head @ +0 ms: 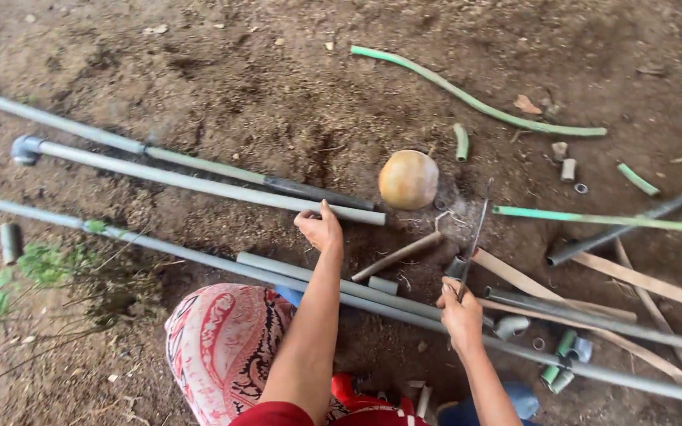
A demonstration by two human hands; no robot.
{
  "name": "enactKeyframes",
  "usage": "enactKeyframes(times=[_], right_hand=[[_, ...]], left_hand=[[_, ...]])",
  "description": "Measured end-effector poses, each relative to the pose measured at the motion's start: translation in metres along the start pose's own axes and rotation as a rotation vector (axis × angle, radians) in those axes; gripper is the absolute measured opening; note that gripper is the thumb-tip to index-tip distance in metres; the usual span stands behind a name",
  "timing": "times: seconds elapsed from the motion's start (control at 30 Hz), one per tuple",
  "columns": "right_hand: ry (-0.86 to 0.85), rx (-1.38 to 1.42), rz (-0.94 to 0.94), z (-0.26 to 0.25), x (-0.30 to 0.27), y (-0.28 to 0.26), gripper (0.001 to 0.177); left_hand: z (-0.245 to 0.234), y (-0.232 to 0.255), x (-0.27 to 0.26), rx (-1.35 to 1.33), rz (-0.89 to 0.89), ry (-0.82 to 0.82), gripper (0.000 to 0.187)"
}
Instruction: Cutting and assembling PVC pipes on the ground using a hand saw and fittings
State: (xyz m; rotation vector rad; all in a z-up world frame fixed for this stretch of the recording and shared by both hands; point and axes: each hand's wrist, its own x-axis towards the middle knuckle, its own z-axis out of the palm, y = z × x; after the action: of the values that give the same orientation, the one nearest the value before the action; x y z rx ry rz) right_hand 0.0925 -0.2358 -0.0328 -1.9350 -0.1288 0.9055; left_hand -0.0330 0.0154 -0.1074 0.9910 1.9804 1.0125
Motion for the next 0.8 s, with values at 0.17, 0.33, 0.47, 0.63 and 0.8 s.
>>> enactKeyframes(times=[0.17, 0.33, 0.47, 0.63, 0.8], right_hand=[[0.010, -0.134, -0.107, -0.005, -0.004, -0.005, 0.026], [-0.040, -0.147, -0.052, -0.003, -0.003, -0.012, 0.032], [-0.079, -0.180, -0.016, 0.005, 0.001, -0.028, 0.034], [-0.108, -0.151, -0.108, 0.010, 0.022, -0.018, 0.029], [-0.138, -0.233, -0.163, 0.009, 0.017, -0.039, 0.034]], left_hand=[[0.010, 0.013, -0.009, -0.250, -0.408, -0.076, 0.064], [0.014, 0.003, 0.003, -0.289, -0.411, -0.101, 0.067], [0.012, 0.003, 0.008, -0.389, -0.310, -0.150, 0.049], [0.026, -0.026, 0.032, -0.255, -0.198, -0.083, 0.058], [0.026, -0.039, 0.050, -0.189, -0.176, -0.089, 0.062]])
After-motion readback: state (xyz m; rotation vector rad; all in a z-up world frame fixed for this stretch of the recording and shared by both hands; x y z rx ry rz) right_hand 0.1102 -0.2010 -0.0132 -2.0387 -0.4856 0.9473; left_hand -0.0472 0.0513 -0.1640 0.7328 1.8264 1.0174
